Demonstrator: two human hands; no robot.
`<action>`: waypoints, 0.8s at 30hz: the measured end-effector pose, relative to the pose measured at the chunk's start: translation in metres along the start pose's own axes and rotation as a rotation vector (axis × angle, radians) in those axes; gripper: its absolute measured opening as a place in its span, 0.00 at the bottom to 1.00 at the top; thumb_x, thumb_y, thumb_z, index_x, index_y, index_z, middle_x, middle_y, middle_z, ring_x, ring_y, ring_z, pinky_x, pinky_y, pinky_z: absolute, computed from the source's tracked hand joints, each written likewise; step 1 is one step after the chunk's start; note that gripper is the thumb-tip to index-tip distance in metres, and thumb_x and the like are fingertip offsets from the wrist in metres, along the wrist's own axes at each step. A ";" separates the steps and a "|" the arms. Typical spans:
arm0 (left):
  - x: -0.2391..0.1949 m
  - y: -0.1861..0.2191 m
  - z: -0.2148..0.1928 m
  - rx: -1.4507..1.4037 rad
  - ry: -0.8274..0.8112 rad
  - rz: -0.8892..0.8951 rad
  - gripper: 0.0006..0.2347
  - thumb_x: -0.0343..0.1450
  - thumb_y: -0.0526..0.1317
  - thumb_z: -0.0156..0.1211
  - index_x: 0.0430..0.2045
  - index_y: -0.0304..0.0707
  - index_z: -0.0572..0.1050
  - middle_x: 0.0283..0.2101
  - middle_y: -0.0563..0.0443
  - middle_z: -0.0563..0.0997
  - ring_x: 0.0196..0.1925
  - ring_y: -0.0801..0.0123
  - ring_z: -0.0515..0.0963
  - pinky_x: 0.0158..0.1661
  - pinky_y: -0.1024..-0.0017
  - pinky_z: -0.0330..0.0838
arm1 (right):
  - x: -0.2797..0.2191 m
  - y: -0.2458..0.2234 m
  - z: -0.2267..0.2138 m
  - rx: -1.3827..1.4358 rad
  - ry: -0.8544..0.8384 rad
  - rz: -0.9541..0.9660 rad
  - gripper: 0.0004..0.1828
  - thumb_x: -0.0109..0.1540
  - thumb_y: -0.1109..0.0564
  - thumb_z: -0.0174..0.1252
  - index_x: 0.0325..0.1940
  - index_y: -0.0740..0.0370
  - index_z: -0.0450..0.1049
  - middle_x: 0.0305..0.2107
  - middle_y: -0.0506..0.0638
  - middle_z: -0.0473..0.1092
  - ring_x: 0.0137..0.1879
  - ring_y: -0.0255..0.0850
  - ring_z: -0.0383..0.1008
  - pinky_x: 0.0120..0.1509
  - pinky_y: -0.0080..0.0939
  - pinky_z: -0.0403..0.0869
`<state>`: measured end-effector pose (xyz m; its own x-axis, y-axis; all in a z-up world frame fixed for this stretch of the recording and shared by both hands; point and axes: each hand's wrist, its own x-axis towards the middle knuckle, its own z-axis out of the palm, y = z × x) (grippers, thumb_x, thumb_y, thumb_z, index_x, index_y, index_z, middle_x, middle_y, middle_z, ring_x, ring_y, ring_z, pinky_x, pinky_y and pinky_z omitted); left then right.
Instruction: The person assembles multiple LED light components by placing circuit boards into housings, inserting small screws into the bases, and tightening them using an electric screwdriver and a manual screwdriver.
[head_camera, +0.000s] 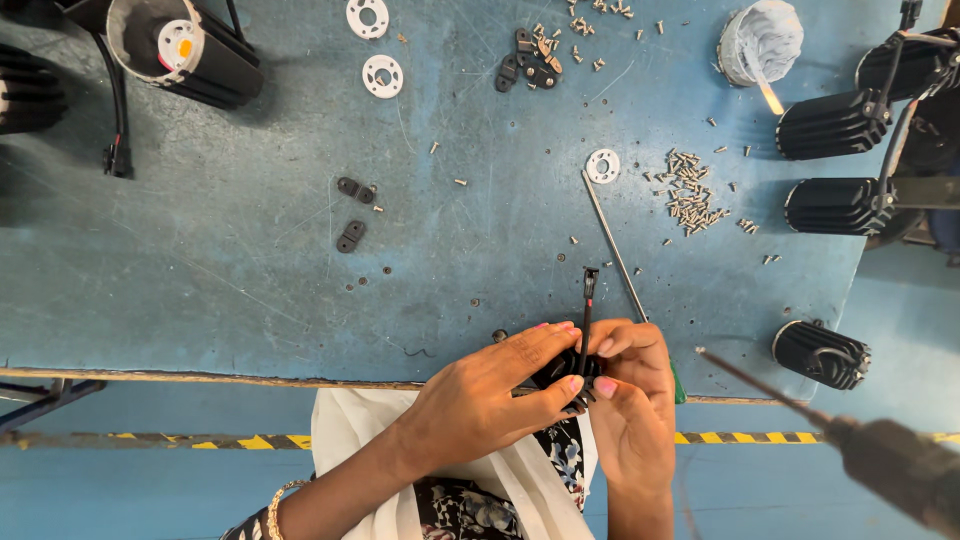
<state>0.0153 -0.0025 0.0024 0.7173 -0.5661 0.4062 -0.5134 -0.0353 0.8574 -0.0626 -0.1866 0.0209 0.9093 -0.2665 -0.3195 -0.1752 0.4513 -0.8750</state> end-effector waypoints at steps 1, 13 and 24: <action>0.000 0.000 0.000 -0.005 -0.001 -0.005 0.08 0.73 0.35 0.66 0.43 0.38 0.74 0.59 0.34 0.78 0.62 0.48 0.81 0.59 0.60 0.79 | 0.000 0.000 0.001 0.013 0.004 0.001 0.17 0.58 0.69 0.49 0.51 0.67 0.63 0.47 0.59 0.64 0.53 0.43 0.65 0.62 0.44 0.66; -0.003 -0.002 0.001 -0.034 -0.013 -0.021 0.14 0.68 0.36 0.71 0.46 0.37 0.76 0.60 0.33 0.77 0.64 0.48 0.79 0.58 0.62 0.79 | 0.000 0.004 0.009 0.044 0.026 -0.067 0.19 0.58 0.71 0.46 0.52 0.64 0.59 0.48 0.59 0.62 0.52 0.43 0.65 0.60 0.43 0.68; 0.000 -0.001 -0.001 -0.066 -0.058 -0.082 0.13 0.68 0.39 0.71 0.45 0.39 0.79 0.62 0.35 0.76 0.66 0.50 0.78 0.58 0.62 0.77 | 0.004 0.008 0.008 0.050 0.010 -0.083 0.16 0.57 0.70 0.46 0.49 0.67 0.60 0.47 0.60 0.64 0.58 0.47 0.66 0.69 0.47 0.66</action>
<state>0.0163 -0.0010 0.0016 0.7263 -0.6102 0.3164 -0.4207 -0.0307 0.9067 -0.0576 -0.1774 0.0151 0.9163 -0.3130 -0.2500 -0.0798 0.4691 -0.8795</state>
